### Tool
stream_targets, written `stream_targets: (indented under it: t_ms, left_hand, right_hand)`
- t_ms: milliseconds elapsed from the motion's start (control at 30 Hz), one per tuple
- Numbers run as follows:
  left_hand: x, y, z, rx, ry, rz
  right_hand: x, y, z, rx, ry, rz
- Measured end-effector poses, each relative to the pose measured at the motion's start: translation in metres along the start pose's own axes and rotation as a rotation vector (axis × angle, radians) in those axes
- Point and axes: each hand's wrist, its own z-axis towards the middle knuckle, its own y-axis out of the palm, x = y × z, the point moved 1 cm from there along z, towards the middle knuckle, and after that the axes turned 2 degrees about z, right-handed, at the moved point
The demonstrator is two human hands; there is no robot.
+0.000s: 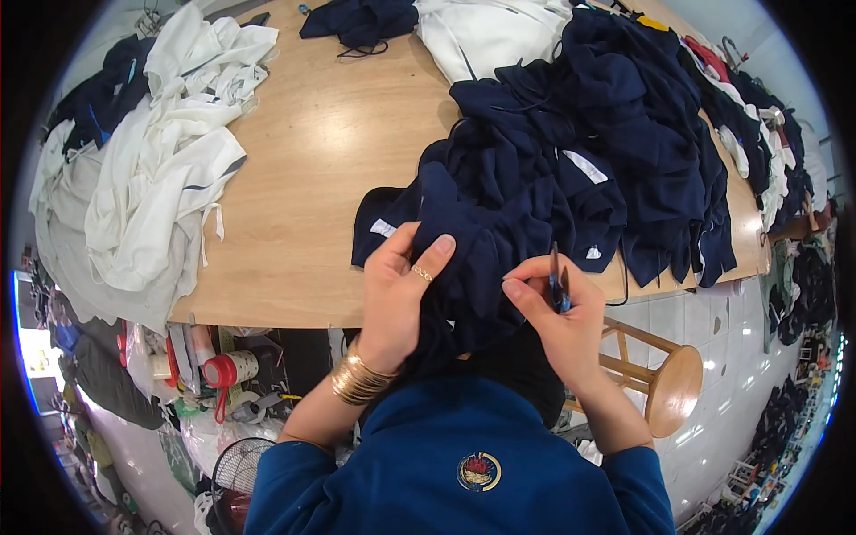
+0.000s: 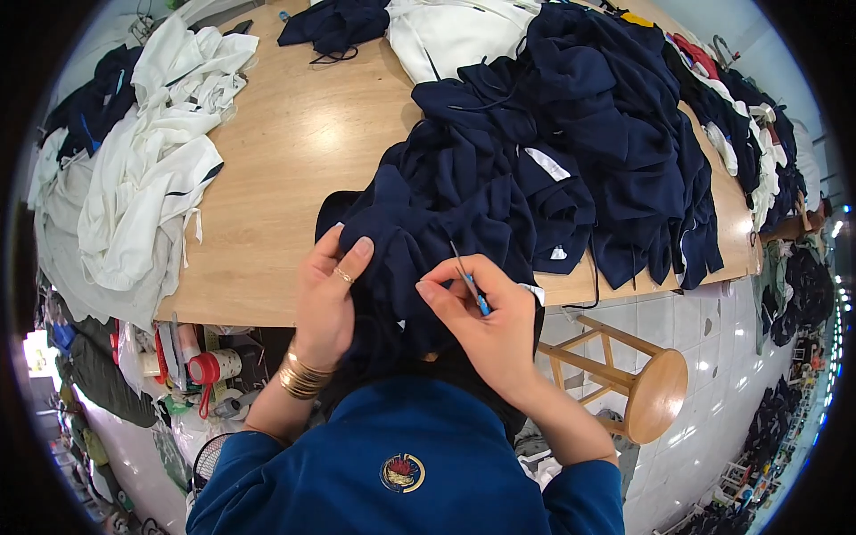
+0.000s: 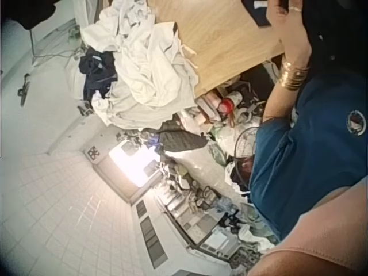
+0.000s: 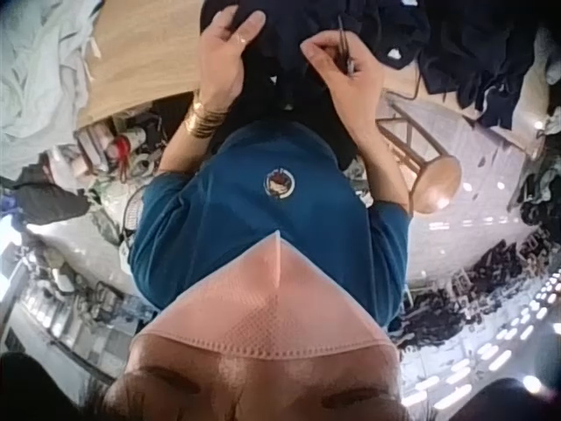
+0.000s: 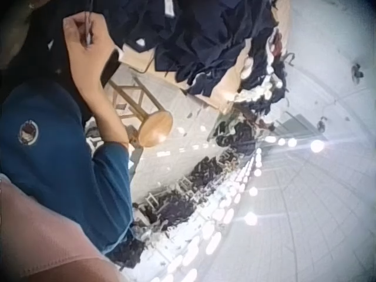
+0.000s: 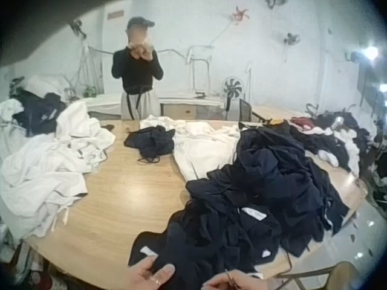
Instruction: Trimming loose threads from navy blue garments using thread nippers.
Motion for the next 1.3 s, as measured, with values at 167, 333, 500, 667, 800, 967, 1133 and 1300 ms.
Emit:
stream_targets:
  t_ms: [167,333,500,667,800,967,1133,1300]
  left_hand:
    - [-0.027,0.016,-0.018,-0.069,-0.062,-0.019]
    - [-0.024,0.009,-0.009,-0.323,-0.550,-0.338]
    - [-0.026,0.015,-0.008,-0.363,-0.540,-0.272]
    - [-0.034,0.024,-0.011,-0.352,-0.454,-0.340]
    - [-0.042,0.033,-0.009,-0.288,-0.395,-0.277]
    - [-0.040,0.045,-0.009,-0.223,-0.334,-0.255]
    - [-0.039,0.054,-0.012,-0.142,-0.174,-0.185]
    - [-0.056,0.042,0.009,-0.324,-0.157,0.139]
  right_hand:
    - [0.013,0.004,0.003,0.211,-0.037,0.022]
    - [0.014,-0.024,0.006,-0.010,-0.017,0.054]
    - [0.013,-0.035,0.003,-0.041,0.002,0.134]
    - [0.017,-0.022,-0.006,0.144,-0.014,0.188]
    - [0.026,-0.019,-0.006,0.253,-0.172,0.032]
    - [0.023,-0.033,-0.002,0.110,-0.238,0.007]
    - [0.019,-0.027,-0.006,0.111,-0.362,-0.006]
    - [0.029,-0.040,-0.002,0.375,-0.141,0.105]
